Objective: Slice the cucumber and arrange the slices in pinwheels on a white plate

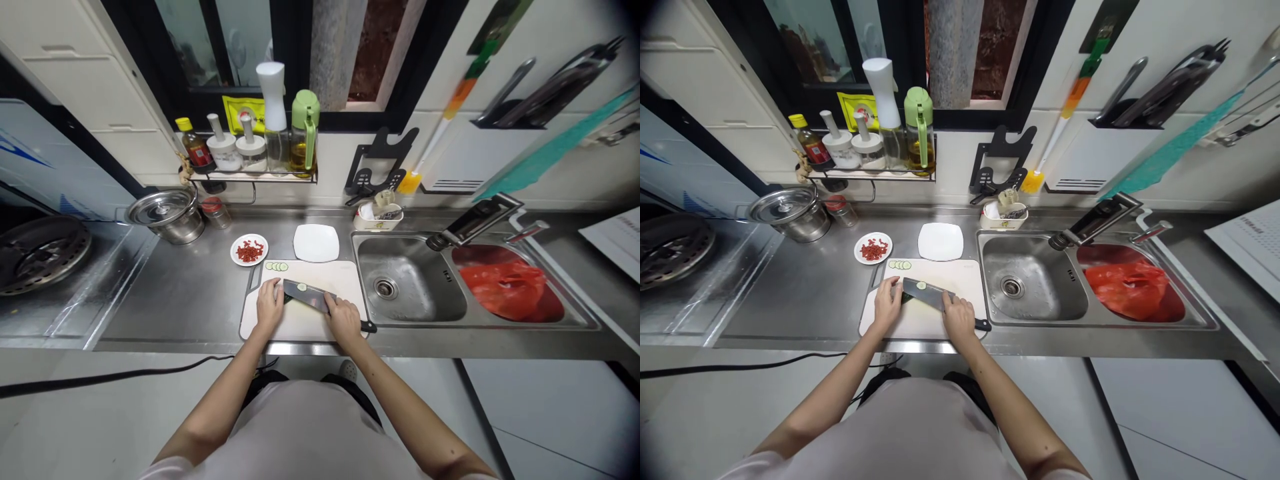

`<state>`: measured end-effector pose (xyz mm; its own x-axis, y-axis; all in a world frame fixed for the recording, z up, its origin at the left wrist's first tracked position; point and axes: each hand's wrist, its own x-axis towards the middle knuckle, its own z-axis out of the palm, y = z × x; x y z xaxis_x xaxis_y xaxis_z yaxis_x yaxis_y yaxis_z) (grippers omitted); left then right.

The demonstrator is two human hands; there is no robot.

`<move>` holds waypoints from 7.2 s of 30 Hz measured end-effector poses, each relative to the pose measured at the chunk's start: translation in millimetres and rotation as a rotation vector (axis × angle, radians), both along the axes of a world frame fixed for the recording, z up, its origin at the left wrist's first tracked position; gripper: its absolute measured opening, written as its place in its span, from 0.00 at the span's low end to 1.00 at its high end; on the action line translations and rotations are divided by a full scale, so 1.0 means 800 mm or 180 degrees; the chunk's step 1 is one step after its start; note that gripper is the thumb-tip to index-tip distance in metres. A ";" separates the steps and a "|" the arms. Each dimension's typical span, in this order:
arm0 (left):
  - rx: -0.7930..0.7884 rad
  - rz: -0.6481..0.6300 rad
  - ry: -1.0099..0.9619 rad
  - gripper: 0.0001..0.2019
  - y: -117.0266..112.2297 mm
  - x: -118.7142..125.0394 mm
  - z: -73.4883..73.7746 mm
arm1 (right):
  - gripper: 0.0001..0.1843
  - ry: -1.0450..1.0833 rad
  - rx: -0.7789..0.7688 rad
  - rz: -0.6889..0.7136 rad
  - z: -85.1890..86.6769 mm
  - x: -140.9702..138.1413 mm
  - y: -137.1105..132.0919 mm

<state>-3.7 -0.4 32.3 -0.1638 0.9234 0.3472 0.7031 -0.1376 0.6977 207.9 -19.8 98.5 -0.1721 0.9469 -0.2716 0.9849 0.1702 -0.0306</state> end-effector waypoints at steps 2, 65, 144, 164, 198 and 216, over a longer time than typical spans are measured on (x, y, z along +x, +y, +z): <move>0.0016 -0.0187 0.0121 0.15 0.006 0.003 0.011 | 0.29 0.0021 0.0024 0.0065 0.000 0.001 0.000; -0.1346 0.0275 0.0811 0.08 0.129 0.004 -0.010 | 0.19 0.0599 0.0142 -0.0779 -0.023 0.053 0.016; -0.0352 -0.0716 0.0219 0.12 -0.001 -0.007 -0.018 | 0.17 0.0640 -0.0575 0.0004 0.006 -0.025 0.010; -0.0088 -0.0850 0.0234 0.10 0.003 -0.008 -0.028 | 0.15 0.0509 -0.0714 0.0097 0.008 -0.038 0.009; -0.0004 -0.0906 0.0267 0.11 0.004 -0.009 -0.031 | 0.14 0.0459 -0.1001 0.0212 0.017 -0.018 -0.010; -0.0062 -0.0908 0.0256 0.10 0.007 -0.009 -0.027 | 0.15 0.0396 -0.1083 0.0289 0.023 -0.026 0.003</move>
